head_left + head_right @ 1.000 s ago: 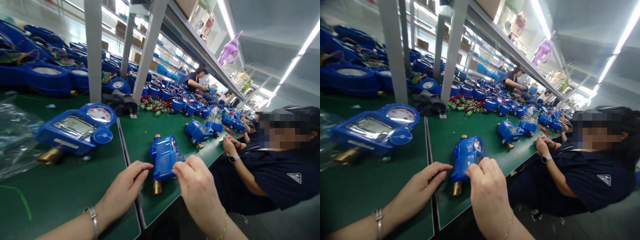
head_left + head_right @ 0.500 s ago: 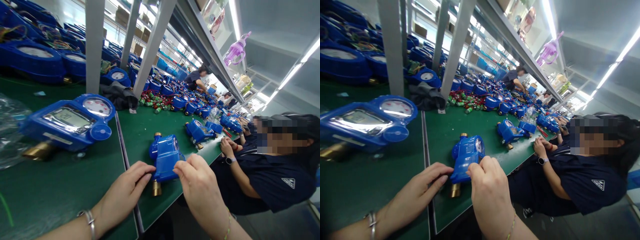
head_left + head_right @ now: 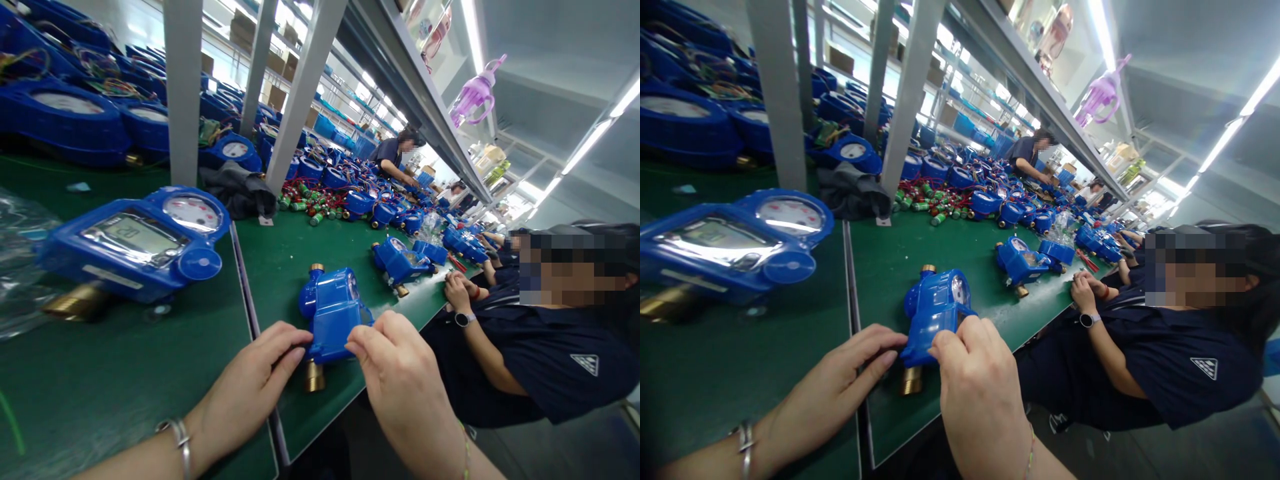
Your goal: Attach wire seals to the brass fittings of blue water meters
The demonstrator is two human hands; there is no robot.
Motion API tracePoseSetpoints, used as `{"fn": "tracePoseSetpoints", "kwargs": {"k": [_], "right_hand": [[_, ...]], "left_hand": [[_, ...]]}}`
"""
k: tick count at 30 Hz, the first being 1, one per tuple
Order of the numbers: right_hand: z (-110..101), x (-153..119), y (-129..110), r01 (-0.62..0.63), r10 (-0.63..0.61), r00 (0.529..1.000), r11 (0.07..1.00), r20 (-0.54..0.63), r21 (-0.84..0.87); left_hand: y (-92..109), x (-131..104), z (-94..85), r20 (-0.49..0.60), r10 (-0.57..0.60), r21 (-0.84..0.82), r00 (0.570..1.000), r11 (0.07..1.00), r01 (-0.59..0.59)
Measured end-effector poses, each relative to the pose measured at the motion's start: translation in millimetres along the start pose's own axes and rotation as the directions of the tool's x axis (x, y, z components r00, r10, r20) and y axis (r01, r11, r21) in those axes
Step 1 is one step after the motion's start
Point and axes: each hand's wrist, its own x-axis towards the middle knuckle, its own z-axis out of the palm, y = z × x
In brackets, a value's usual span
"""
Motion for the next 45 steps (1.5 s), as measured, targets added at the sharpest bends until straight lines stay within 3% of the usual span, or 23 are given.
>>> {"fn": "tracePoseSetpoints", "kwargs": {"k": [10,14,17,35,40,45], "right_hand": [[-2.9,-1.5,-4.8,-0.033,0.03,0.999,0.997,0.039,0.073],[-6.4,-0.5,-3.8,-0.026,0.026,1.0,0.996,0.003,0.084],[-7.6,1.4,-1.5,-0.02,0.022,0.999,0.998,-0.034,0.066],[-1.1,3.7,2.2,-0.034,0.034,0.998,0.999,0.045,-0.01],[9.1,3.2,-3.3,-0.013,0.013,0.999,1.0,0.047,-0.002],[25.5,-1.9,-12.6,0.037,-0.034,0.999,0.994,0.033,-0.102]], "left_hand": [[1.4,-0.6,0.2,-0.002,0.006,0.007,1.0,1.0,-0.006],[2.6,0.4,0.0,-0.001,0.007,0.002,1.0,1.0,-0.007],[1.7,1.1,0.6,-0.004,0.007,0.011,1.0,1.0,-0.007],[0.7,0.2,-0.2,0.004,0.02,0.007,1.0,1.0,-0.02],[1.0,-1.0,-0.2,0.007,0.013,0.013,1.0,1.0,-0.013],[10.1,4.0,-2.7,0.053,-0.015,0.098,0.998,0.995,0.01]]}}
